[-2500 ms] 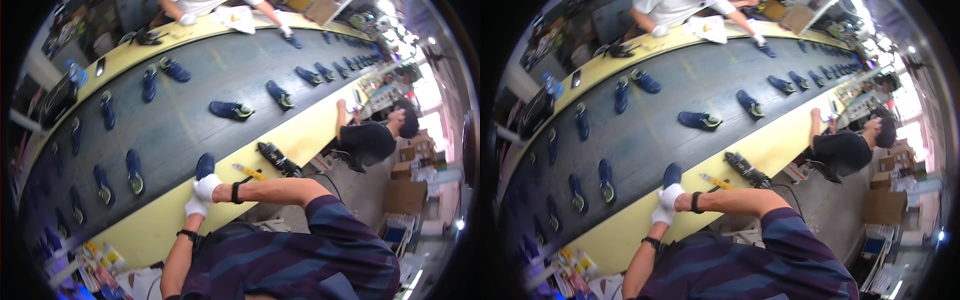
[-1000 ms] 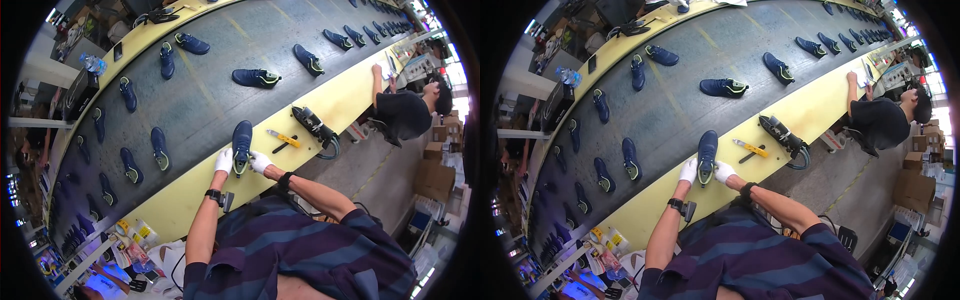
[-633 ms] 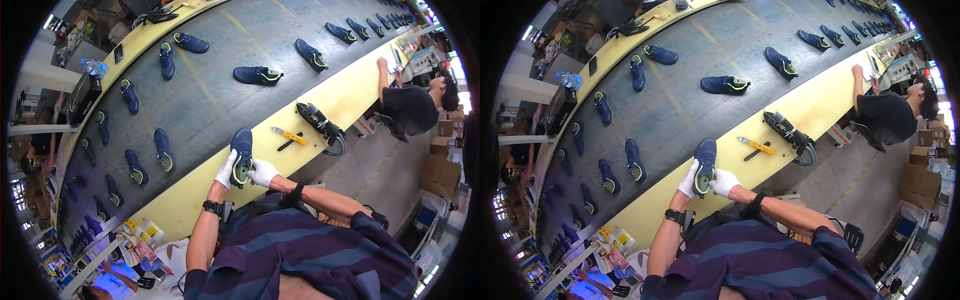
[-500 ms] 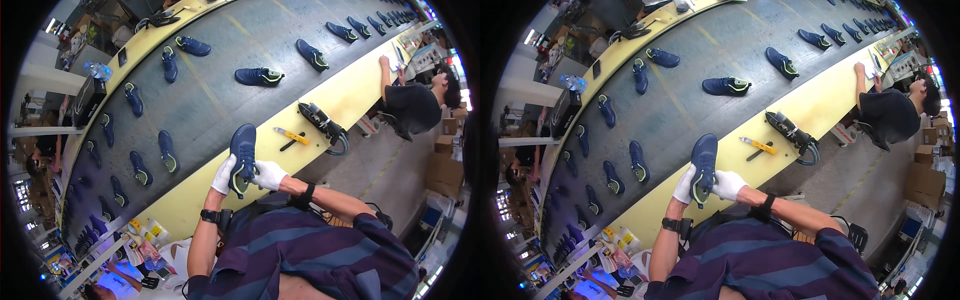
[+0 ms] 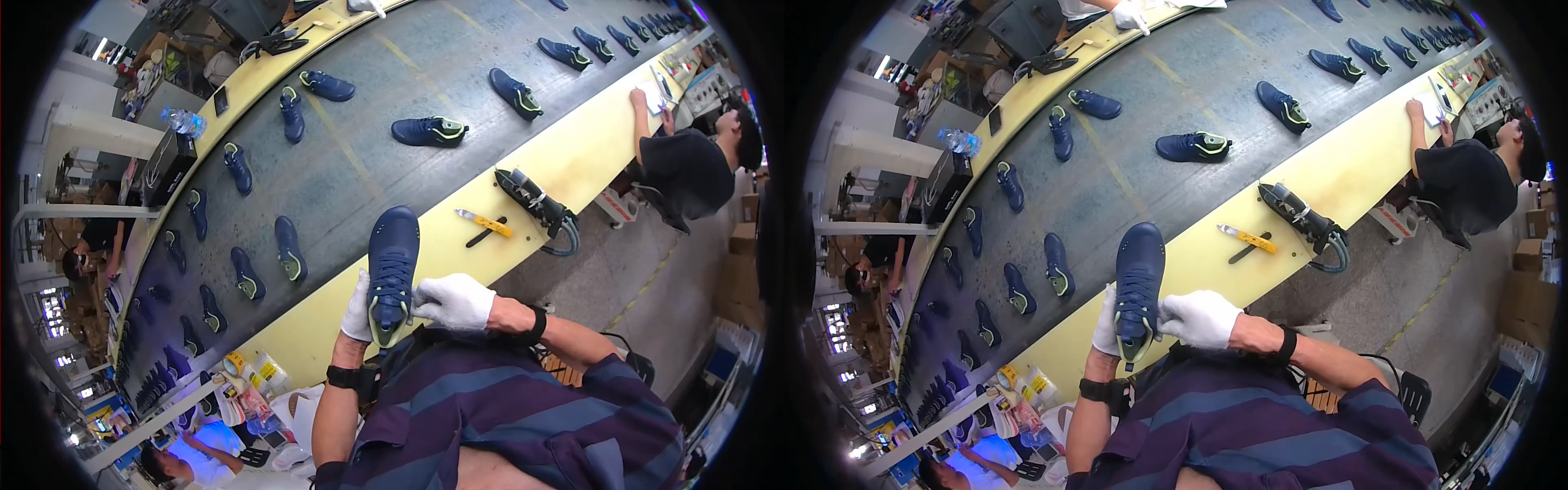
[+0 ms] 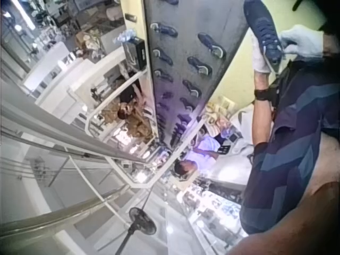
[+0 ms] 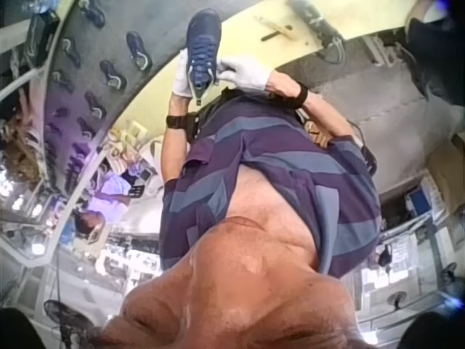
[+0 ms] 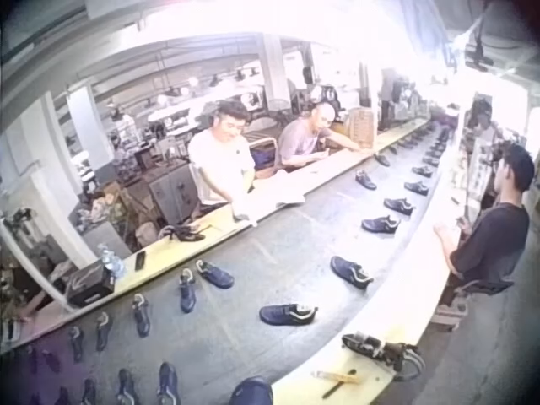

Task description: The worker is assembling shoes on a conveyor belt, applying glue and attaching soles.

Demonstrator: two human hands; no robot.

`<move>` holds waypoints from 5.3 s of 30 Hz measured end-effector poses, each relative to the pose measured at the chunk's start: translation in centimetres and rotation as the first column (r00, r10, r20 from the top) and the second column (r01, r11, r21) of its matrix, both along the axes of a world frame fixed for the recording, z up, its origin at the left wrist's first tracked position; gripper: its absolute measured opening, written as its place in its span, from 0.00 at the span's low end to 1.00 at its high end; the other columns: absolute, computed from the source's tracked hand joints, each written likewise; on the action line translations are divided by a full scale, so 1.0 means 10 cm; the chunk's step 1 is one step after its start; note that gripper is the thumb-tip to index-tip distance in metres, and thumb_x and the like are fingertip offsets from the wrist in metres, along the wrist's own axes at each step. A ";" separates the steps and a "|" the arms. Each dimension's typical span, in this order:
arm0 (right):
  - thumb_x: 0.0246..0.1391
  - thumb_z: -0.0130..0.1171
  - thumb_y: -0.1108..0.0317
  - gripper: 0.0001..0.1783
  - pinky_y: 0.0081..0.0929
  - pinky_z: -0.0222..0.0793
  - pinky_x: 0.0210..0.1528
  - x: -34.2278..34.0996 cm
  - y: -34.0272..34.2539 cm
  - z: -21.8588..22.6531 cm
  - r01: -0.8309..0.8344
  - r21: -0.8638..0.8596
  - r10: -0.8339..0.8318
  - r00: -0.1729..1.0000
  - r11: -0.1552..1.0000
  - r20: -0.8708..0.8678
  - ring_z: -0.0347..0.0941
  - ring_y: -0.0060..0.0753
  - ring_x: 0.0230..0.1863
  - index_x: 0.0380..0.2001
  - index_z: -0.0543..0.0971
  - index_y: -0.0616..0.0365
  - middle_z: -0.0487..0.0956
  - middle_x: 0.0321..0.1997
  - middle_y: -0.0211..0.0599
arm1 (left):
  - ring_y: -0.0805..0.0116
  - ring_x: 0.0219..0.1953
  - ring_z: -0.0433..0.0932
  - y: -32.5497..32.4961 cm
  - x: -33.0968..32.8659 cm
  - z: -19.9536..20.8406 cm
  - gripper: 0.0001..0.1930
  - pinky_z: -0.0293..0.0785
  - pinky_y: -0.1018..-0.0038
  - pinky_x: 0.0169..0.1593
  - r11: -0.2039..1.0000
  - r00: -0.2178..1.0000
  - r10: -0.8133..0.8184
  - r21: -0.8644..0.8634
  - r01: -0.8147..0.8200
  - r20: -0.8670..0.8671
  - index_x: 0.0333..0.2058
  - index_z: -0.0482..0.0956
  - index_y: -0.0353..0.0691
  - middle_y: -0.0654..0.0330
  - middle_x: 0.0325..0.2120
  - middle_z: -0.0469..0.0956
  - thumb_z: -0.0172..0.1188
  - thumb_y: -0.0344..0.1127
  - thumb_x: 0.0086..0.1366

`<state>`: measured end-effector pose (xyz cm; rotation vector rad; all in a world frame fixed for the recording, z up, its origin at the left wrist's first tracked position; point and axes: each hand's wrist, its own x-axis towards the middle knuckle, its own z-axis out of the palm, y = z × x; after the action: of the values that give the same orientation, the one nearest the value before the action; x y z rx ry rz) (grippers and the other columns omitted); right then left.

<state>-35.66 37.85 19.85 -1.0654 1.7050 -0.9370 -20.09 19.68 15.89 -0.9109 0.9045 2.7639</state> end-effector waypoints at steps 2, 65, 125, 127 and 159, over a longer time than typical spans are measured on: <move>0.62 0.62 0.58 0.13 0.44 0.78 0.43 -0.12 0.10 -0.02 0.018 0.002 -0.018 0.998 1.000 -0.060 0.83 0.57 0.38 0.41 0.82 0.57 0.84 0.35 0.49 | 0.55 0.33 0.84 0.02 -0.02 0.03 0.43 0.84 0.60 0.39 0.985 0.988 -0.087 0.134 0.105 -0.130 0.49 0.79 0.32 0.50 0.37 0.84 0.29 0.70 0.78; 0.59 0.62 0.42 0.28 0.45 0.76 0.55 -2.55 1.03 -1.53 0.611 0.337 -0.294 0.702 0.716 -0.648 0.82 0.57 0.49 0.49 0.85 0.53 0.85 0.48 0.53 | 0.53 0.37 0.81 0.34 -0.39 -0.45 0.35 0.77 0.60 0.28 0.910 0.985 0.046 0.400 -0.111 0.169 0.58 0.76 0.44 0.50 0.43 0.81 0.35 0.67 0.78; 0.37 0.76 0.58 0.36 0.48 0.67 0.59 -1.71 -1.23 -0.95 0.164 -0.193 -0.234 0.872 0.967 -0.430 0.72 0.60 0.56 0.49 0.76 0.66 0.77 0.50 0.54 | 0.62 0.63 0.71 -0.41 -1.92 -0.86 0.30 0.68 0.63 0.66 0.857 0.993 0.118 -0.504 -0.113 -0.021 0.69 0.63 0.38 0.55 0.63 0.70 0.53 0.51 0.78; 0.38 0.76 0.59 0.36 0.48 0.67 0.58 -1.61 -1.12 -0.83 0.141 -0.301 -0.267 0.861 0.943 -0.433 0.72 0.59 0.56 0.51 0.76 0.66 0.78 0.50 0.54 | 0.63 0.62 0.72 -0.34 -1.89 -0.76 0.29 0.69 0.64 0.65 0.869 0.980 0.195 -0.470 -0.154 0.038 0.68 0.64 0.38 0.56 0.61 0.72 0.54 0.49 0.77; 0.65 0.58 0.65 0.10 0.41 0.77 0.46 -1.01 -0.35 -0.48 0.272 -0.286 -0.312 0.944 0.919 -0.104 0.81 0.52 0.43 0.41 0.85 0.57 0.83 0.39 0.46 | 0.47 0.65 0.73 -0.17 -1.06 -0.17 0.34 0.64 0.54 0.72 0.955 0.964 0.247 -0.141 -0.259 -0.096 0.67 0.65 0.28 0.40 0.63 0.73 0.56 0.43 0.67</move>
<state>-45.74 34.36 15.03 -1.0921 1.9359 -1.3404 -30.64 17.94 14.16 -1.0159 1.0974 2.9973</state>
